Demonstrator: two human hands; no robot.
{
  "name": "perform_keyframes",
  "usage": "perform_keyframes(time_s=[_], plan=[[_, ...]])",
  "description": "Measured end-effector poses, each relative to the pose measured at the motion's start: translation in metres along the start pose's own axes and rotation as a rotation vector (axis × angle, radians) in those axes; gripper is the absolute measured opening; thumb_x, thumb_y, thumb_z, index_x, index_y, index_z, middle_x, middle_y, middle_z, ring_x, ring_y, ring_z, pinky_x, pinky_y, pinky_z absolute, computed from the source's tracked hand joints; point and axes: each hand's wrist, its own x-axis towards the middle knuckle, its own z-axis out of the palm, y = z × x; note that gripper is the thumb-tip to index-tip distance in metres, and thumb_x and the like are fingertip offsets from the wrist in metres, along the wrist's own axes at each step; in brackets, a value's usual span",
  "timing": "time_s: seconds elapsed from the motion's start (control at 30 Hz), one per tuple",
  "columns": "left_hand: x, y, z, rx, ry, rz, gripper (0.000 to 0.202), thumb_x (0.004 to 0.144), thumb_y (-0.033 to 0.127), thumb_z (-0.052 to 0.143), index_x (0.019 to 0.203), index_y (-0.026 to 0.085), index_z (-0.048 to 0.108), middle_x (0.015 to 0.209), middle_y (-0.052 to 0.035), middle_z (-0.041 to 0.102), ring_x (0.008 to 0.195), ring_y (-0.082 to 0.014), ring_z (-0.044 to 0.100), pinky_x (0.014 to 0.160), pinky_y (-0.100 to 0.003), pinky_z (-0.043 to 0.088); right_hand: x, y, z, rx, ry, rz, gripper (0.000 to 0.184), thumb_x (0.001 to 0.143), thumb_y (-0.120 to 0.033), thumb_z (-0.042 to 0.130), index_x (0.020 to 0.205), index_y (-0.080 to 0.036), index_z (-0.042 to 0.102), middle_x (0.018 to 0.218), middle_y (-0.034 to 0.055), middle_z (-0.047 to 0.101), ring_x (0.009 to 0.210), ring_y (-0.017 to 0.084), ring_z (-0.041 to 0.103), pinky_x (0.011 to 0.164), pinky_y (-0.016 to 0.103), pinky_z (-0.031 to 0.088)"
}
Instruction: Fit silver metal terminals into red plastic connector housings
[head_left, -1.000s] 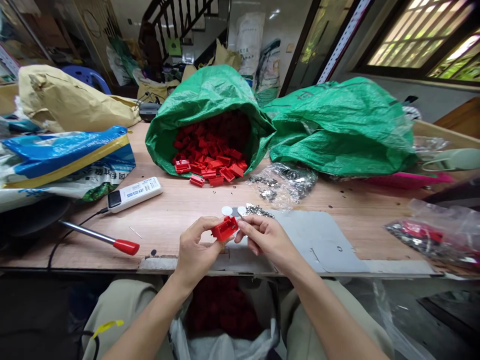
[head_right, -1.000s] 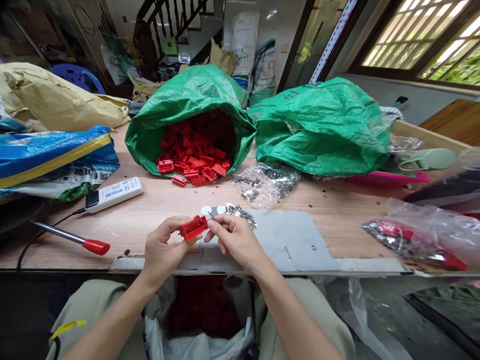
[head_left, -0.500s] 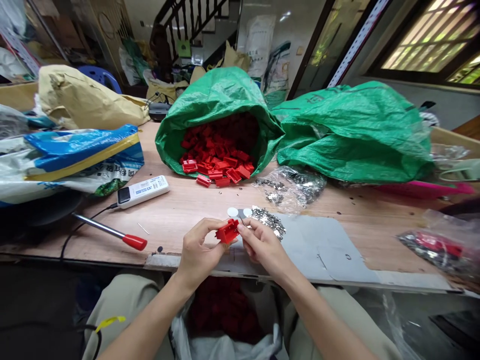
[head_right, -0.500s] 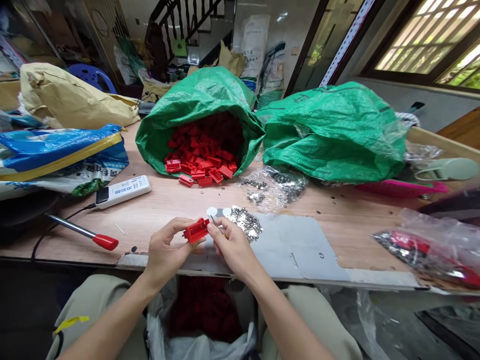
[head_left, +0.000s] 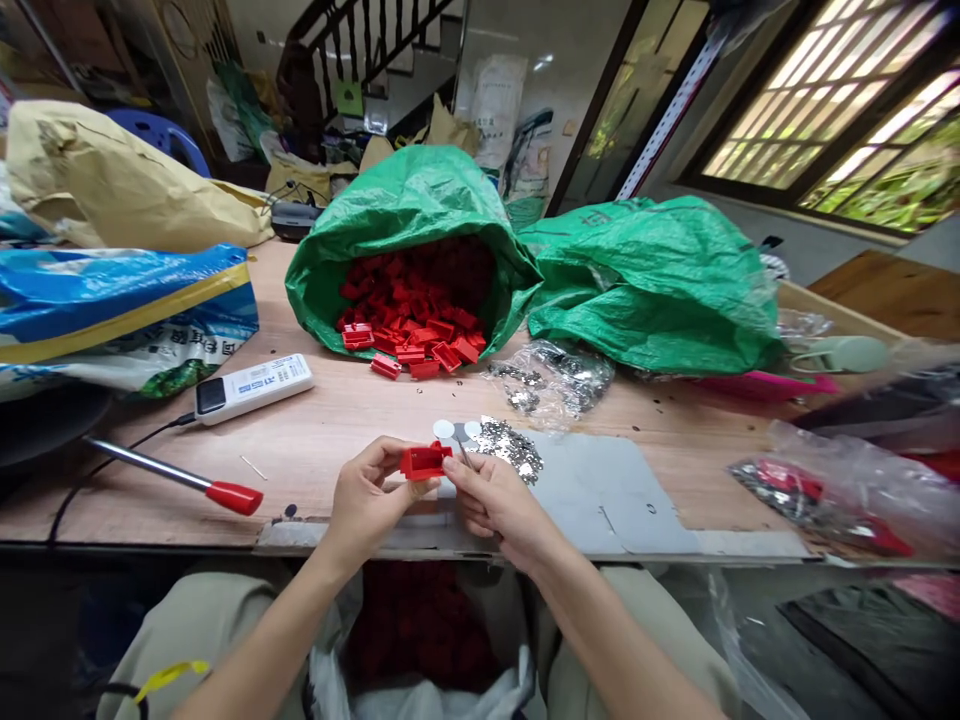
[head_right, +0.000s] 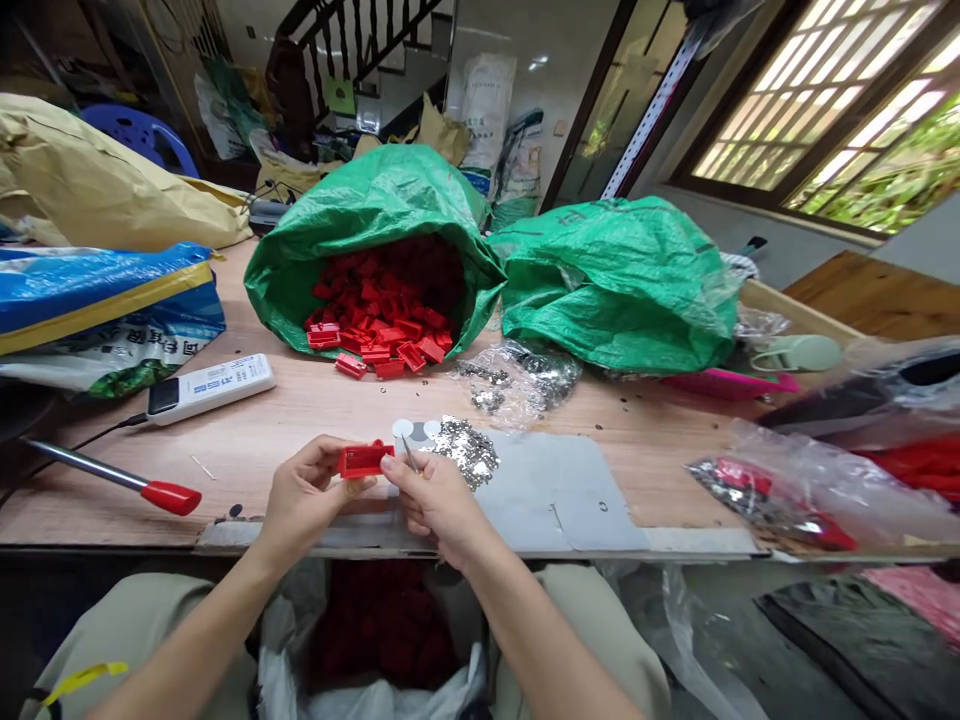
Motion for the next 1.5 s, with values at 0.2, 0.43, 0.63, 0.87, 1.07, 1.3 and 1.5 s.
perform_keyframes(time_s=[0.2, 0.43, 0.63, 0.87, 1.07, 1.3, 1.5], plan=[[-0.003, 0.005, 0.003, 0.139, -0.219, -0.057, 0.022, 0.076, 0.026, 0.078, 0.095, 0.018, 0.068, 0.092, -0.0059, 0.077, 0.085, -0.0203, 0.074, 0.075, -0.031, 0.061, -0.001, -0.024, -0.063, -0.704, 0.658, -0.379, 0.039, 0.083, -0.050, 0.068, 0.101, -0.016, 0.073, 0.055, -0.0053, 0.043, 0.050, 0.013, 0.038, 0.049, 0.027, 0.029], [-0.013, 0.012, 0.011, 0.532, -0.411, 0.243, 0.020, 0.079, 0.013, 0.068, 0.097, 0.022, 0.069, 0.093, -0.0055, 0.073, 0.088, -0.0211, 0.067, 0.079, -0.033, 0.054, 0.018, -0.022, -0.063, -1.213, 0.549, -0.473, 0.014, 0.087, -0.025, 0.060, 0.084, -0.021, 0.073, 0.086, 0.0049, 0.070, 0.080, 0.022, 0.063, 0.069, 0.032, 0.042], [-0.008, 0.009, 0.010, 0.507, -0.253, 0.178, 0.022, 0.080, 0.019, 0.071, 0.101, 0.022, 0.068, 0.095, -0.0047, 0.074, 0.087, -0.0201, 0.068, 0.078, -0.031, 0.055, 0.041, -0.020, -0.043, -1.475, 0.575, -0.369, 0.014, 0.087, -0.018, 0.062, 0.076, -0.020, 0.070, 0.089, 0.0073, 0.070, 0.082, 0.024, 0.062, 0.067, 0.032, 0.038], [-0.008, -0.001, 0.007, 0.317, -0.155, 0.009, 0.020, 0.083, 0.025, 0.070, 0.102, 0.022, 0.068, 0.097, -0.0039, 0.076, 0.089, -0.0216, 0.074, 0.075, -0.029, 0.060, 0.032, -0.013, -0.050, -1.414, 0.514, -0.395, 0.008, 0.086, -0.017, 0.063, 0.082, -0.020, 0.069, 0.089, 0.0060, 0.070, 0.087, 0.023, 0.063, 0.076, 0.031, 0.043], [-0.007, -0.002, 0.007, 0.212, -0.133, -0.052, 0.018, 0.082, 0.027, 0.071, 0.100, 0.022, 0.068, 0.094, -0.0035, 0.076, 0.085, -0.0210, 0.075, 0.071, -0.029, 0.063, 0.032, -0.014, -0.047, -1.268, 0.517, -0.440, 0.009, 0.081, -0.015, 0.060, 0.075, -0.020, 0.064, 0.084, 0.0058, 0.070, 0.082, 0.023, 0.064, 0.076, 0.033, 0.044], [-0.006, 0.001, 0.007, 0.070, -0.123, -0.149, 0.027, 0.080, 0.030, 0.075, 0.104, 0.020, 0.067, 0.102, -0.0058, 0.075, 0.084, -0.0215, 0.076, 0.068, -0.029, 0.065, 0.016, -0.013, -0.038, -0.679, 0.386, -0.310, 0.023, 0.081, -0.041, 0.067, 0.086, -0.018, 0.067, 0.077, 0.0034, 0.069, 0.064, 0.017, 0.060, 0.057, 0.027, 0.043], [-0.006, 0.002, 0.005, 0.095, -0.154, -0.176, 0.030, 0.080, 0.033, 0.076, 0.105, 0.020, 0.068, 0.106, -0.0052, 0.074, 0.092, -0.0215, 0.075, 0.080, -0.030, 0.064, 0.008, -0.011, -0.031, -0.537, 0.289, -0.203, 0.032, 0.073, -0.046, 0.078, 0.084, -0.017, 0.072, 0.062, -0.0022, 0.056, 0.050, 0.010, 0.040, 0.046, 0.024, 0.027]])
